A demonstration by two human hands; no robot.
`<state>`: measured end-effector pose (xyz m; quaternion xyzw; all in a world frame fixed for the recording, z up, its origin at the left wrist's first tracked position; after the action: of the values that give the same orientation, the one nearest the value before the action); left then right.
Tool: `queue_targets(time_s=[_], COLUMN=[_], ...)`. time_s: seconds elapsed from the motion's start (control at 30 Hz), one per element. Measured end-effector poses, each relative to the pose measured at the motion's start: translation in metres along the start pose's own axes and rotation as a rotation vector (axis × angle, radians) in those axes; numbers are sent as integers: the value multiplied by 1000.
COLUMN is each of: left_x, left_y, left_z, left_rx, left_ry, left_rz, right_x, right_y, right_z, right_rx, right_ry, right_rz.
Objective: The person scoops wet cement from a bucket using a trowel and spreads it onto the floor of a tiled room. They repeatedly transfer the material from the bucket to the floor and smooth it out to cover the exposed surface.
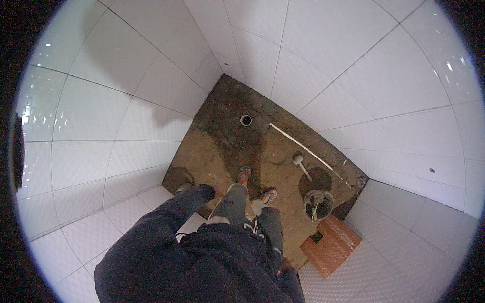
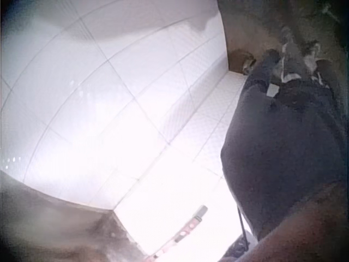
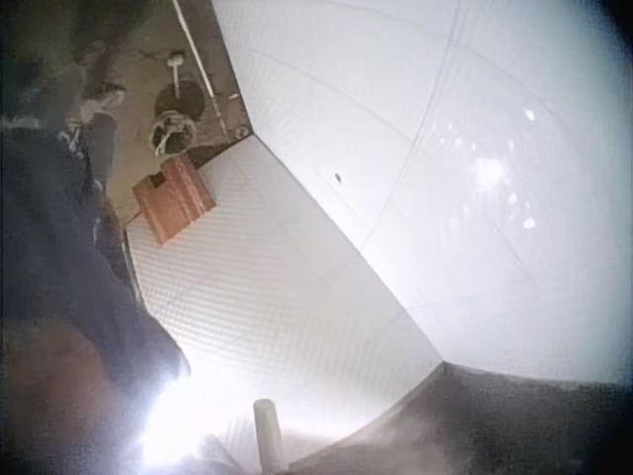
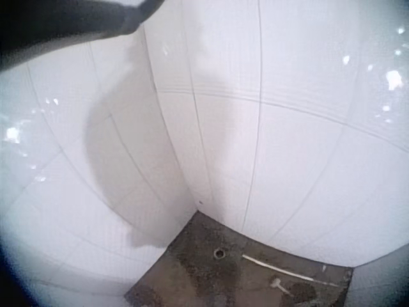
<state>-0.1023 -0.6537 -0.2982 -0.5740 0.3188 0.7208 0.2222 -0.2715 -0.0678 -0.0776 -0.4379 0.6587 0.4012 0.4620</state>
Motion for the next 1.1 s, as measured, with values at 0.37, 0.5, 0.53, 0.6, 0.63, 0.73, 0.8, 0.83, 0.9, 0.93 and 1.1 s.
queue_targets(time_s=[0.37, 0.5, 0.53, 0.6, 0.63, 0.73, 0.8, 0.83, 0.9, 0.93, 1.1], left_x=[-170, -186, -187, -188, -192, -204, -178, -193, -201, -202, -240], left_y=[30, 8, 5, -1, -3, 7, 38, 62, 104, 128, 235], left_z=[-72, -34, -20, -2, -2, -17, 2, -27, -58, -76, -264], left_rx=[-835, -842, -831, -816, -804, -769, -767, -725, -632, -513, -813], left_ry=[154, 123, 104, 64, 57, 47, -69, -38, -40, -64, -294], left_rz=[405, 364, 341, 304, 288, 254, 230, 275, 351, 451, 798], right_x=[29, 38, 40, 38, 37, 24, 33, 35, 17, 14, 14], right_y=[105, 120, 120, 104, 94, 59, 56, 32, -1, -19, -86], right_z=[-10, 16, 26, 45, 45, 68, 132, 98, 52, 29, -164], right_rx=[384, 572, 649, 1093, 1192, 886, 889, 573, 69, -95, -323], right_ry=[-100, -42, 14, -23, -70, -253, -225, -215, -211, -154, 468], right_rz=[157, 7, -82, -305, -323, -21, -70, 20, 77, 59, 291])
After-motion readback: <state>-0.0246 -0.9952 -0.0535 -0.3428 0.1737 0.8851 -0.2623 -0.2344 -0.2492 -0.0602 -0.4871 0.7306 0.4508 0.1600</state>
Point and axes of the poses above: each hand's wrist, its own x-axis towards the middle knuckle, its own y-axis out of the back of the hand, z = x × y, the point moved 9 cm from there along x, towards the middle knuckle, and after that the axes turned 1 degree about y, right-handed, at the moved point
